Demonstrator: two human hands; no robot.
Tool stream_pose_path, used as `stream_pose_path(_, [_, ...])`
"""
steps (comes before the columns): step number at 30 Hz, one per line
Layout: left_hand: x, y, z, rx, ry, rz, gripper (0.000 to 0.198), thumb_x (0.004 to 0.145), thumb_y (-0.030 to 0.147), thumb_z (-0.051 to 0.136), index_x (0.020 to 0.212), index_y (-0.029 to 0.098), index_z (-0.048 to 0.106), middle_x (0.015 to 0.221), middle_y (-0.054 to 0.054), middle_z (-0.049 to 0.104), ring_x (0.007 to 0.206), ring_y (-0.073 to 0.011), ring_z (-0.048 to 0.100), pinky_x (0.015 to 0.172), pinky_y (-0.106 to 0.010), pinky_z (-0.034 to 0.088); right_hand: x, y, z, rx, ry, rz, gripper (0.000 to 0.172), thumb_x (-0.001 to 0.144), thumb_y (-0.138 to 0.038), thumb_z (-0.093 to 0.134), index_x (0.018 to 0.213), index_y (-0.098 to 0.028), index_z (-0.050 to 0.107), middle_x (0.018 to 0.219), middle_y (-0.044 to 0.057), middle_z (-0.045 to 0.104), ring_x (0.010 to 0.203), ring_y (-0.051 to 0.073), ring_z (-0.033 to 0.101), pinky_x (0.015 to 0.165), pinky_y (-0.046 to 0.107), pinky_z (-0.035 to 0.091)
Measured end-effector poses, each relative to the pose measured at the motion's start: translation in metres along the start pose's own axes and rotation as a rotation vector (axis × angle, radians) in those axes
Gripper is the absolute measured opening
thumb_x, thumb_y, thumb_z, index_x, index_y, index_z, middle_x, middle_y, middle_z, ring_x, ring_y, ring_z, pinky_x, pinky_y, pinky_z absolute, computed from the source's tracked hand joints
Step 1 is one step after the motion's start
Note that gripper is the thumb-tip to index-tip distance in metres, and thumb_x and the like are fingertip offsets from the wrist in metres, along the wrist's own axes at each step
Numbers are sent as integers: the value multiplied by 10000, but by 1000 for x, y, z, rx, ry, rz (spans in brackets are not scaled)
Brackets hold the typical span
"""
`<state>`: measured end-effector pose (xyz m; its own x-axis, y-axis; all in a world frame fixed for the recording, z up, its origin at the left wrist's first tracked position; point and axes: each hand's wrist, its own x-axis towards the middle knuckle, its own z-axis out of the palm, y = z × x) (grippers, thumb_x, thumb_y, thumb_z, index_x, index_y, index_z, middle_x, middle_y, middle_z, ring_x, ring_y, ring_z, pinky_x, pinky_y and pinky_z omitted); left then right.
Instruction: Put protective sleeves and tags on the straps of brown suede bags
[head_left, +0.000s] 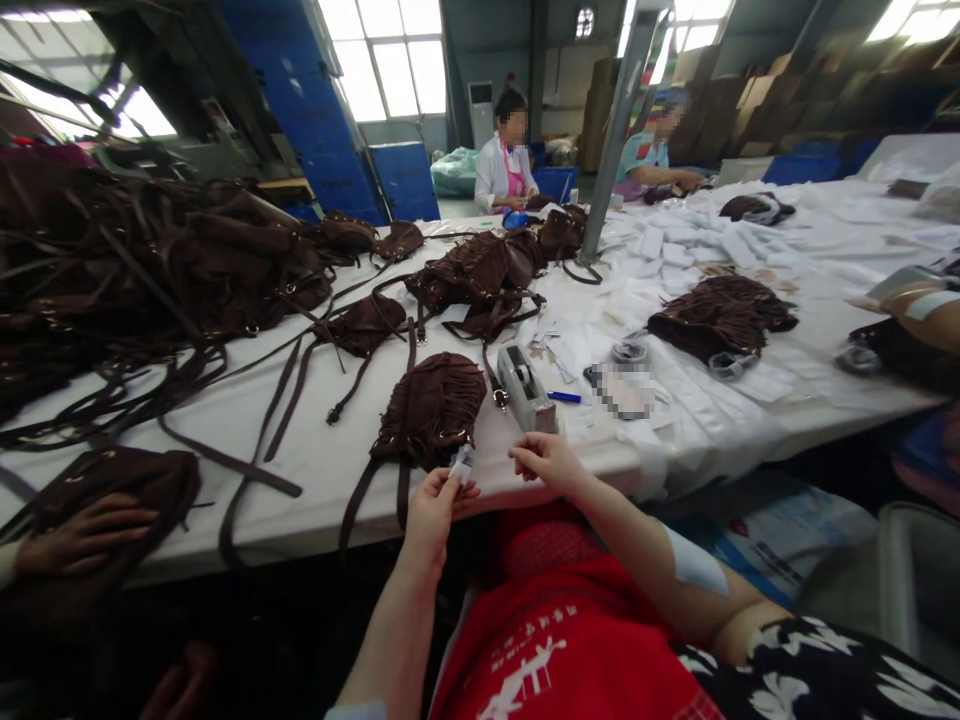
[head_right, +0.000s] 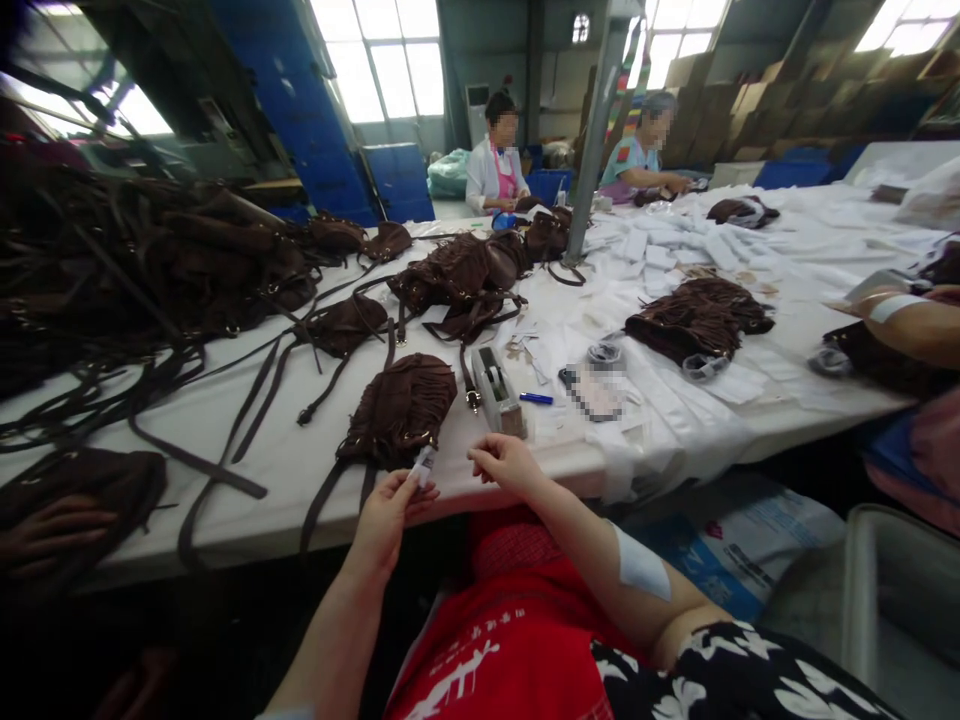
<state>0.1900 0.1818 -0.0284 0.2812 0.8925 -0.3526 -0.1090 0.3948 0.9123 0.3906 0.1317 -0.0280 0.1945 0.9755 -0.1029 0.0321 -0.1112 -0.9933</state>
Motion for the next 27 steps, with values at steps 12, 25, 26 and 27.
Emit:
stream_pose_path(12, [2,-6,0,129,1,103,376,688,503,675,807,156,592,657,-10,682,587,-157,670,570,-262,547,19,-2,58,14,-217,179,259,730,-363,700,650,-139,598,485,-33,580,383,50,454,384,161,326])
stream_pose_path(25, [8,-14,2,474,98,241,294,867,445,425,797,203,577,581,10,621,483,-155,601,477,-245,456,18,6,54,-12,-289,276,108,758,-212,608,737,-124,667,583,-18,644,418,53,487,415,158,372])
stream_pose_path(26, [7,-13,3,502,111,257,295,878,427,406,777,207,573,571,11,612,484,-153,592,482,-243,443,19,7,56,-30,-278,278,112,761,-203,591,714,-126,659,572,-20,637,416,54,485,413,159,369])
stream_pose_path(27, [5,-12,4,529,125,276,293,884,411,397,755,210,567,563,13,602,493,-153,586,494,-242,431,19,9,58,-54,-264,274,124,762,-196,576,687,-129,648,560,-21,630,416,56,485,411,158,366])
